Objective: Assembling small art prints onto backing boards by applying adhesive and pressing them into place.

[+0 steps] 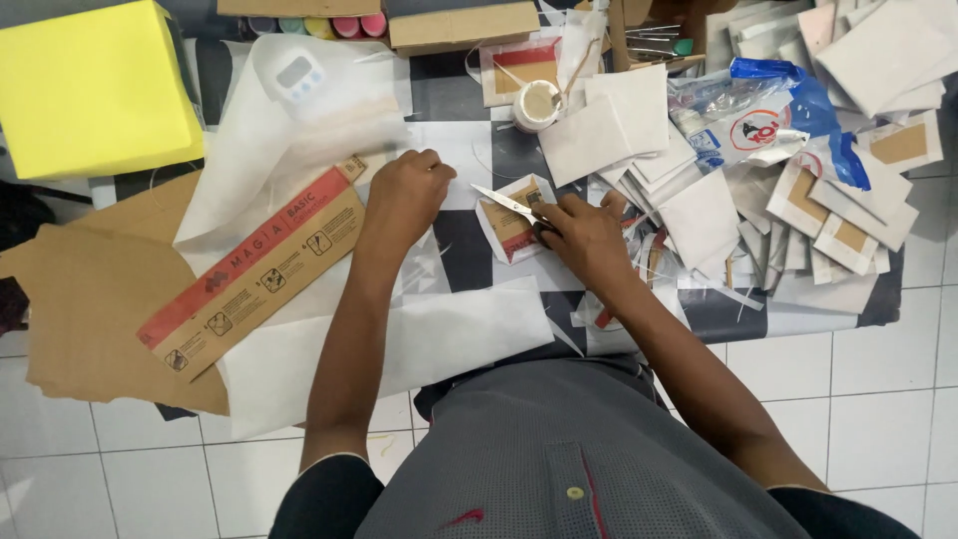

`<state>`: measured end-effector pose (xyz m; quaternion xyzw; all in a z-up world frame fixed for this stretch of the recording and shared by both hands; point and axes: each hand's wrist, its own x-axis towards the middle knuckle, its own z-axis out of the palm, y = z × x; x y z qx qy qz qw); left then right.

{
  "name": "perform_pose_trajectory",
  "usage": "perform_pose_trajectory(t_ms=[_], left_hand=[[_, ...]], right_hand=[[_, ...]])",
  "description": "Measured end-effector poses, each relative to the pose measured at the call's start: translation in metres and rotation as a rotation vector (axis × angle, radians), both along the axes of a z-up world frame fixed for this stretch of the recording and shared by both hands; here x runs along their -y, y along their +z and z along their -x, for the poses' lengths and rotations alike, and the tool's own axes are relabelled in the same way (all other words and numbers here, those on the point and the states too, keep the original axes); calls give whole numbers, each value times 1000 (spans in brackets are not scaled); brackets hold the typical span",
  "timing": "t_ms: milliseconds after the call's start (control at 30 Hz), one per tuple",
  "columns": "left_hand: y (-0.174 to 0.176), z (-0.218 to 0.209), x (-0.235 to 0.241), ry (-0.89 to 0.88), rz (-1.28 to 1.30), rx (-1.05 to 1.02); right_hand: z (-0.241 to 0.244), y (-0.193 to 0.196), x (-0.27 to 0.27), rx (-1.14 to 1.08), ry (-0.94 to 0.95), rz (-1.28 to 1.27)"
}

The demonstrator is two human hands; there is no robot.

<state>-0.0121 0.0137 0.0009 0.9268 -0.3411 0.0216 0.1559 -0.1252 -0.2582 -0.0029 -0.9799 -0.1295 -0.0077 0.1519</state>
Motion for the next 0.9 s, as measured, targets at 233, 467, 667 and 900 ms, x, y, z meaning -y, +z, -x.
perform_pose_trajectory(t_ms=[233,467,667,900], left_hand=[[5,39,-2,216,33,-36],[-13,79,31,289,211,29],[-33,93,60,215,276,-4],[-34,108,69,266,198,-54]], right_hand=[[15,-10,17,61,-158,-230],[50,-1,50,74,-264,-225],[84,-15,77,80,-266,23],[96,-10,79,15,-327,132]])
